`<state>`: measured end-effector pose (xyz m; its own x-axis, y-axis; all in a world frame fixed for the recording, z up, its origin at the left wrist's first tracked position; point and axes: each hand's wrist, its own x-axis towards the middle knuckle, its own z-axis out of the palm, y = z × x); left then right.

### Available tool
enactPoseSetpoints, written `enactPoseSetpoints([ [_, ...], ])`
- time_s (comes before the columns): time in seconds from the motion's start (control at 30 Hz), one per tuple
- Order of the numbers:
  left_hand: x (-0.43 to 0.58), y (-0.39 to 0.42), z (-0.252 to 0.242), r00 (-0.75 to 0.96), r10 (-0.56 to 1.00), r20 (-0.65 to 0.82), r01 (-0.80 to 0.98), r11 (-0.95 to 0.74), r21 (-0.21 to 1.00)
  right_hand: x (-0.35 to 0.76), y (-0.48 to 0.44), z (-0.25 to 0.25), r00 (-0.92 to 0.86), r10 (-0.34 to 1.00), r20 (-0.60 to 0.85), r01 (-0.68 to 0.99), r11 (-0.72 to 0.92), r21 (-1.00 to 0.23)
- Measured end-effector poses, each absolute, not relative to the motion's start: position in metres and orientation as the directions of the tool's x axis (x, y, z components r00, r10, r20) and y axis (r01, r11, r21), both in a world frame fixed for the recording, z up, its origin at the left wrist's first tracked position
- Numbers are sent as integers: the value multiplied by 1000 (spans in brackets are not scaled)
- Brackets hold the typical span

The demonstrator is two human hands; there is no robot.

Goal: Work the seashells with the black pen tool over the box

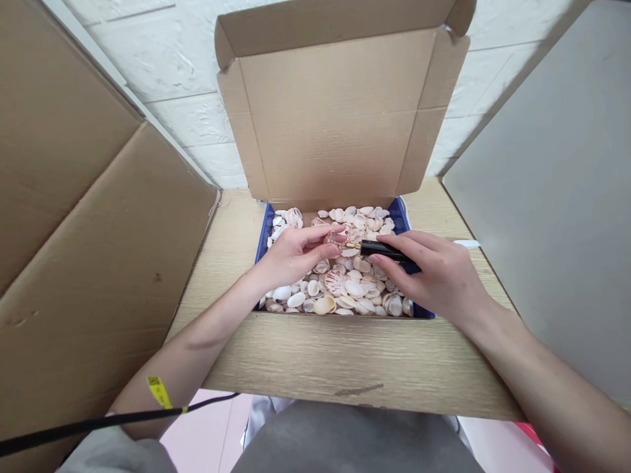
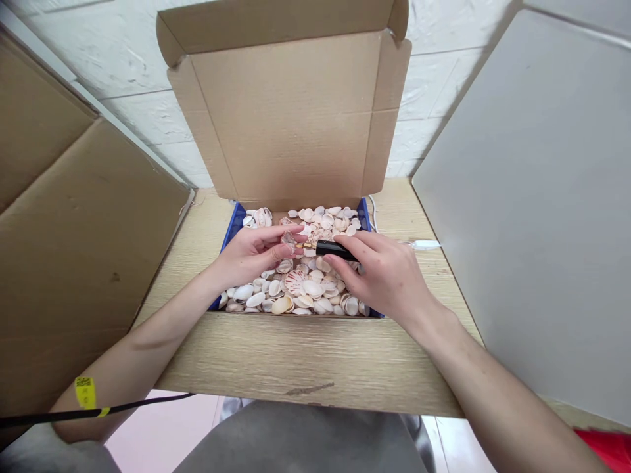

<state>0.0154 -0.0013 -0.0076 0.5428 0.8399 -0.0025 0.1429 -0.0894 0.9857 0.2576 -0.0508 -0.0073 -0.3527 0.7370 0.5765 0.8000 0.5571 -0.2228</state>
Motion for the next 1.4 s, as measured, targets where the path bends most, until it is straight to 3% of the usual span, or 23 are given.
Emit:
enactPoseSetpoints([
  [0.3,16,-1,-7,561,827,21,130,-113,985,258,-50,-6,-367,680,635,780,596,-187],
  [1.03,16,-1,-8,569,821,51,179,-184,966,259,-49,-9,-379,713,590,787,584,-200],
  [1.4,15,-2,-7,574,814,85,320,-318,892,259,-51,-7,-410,754,514,795,571,-203],
])
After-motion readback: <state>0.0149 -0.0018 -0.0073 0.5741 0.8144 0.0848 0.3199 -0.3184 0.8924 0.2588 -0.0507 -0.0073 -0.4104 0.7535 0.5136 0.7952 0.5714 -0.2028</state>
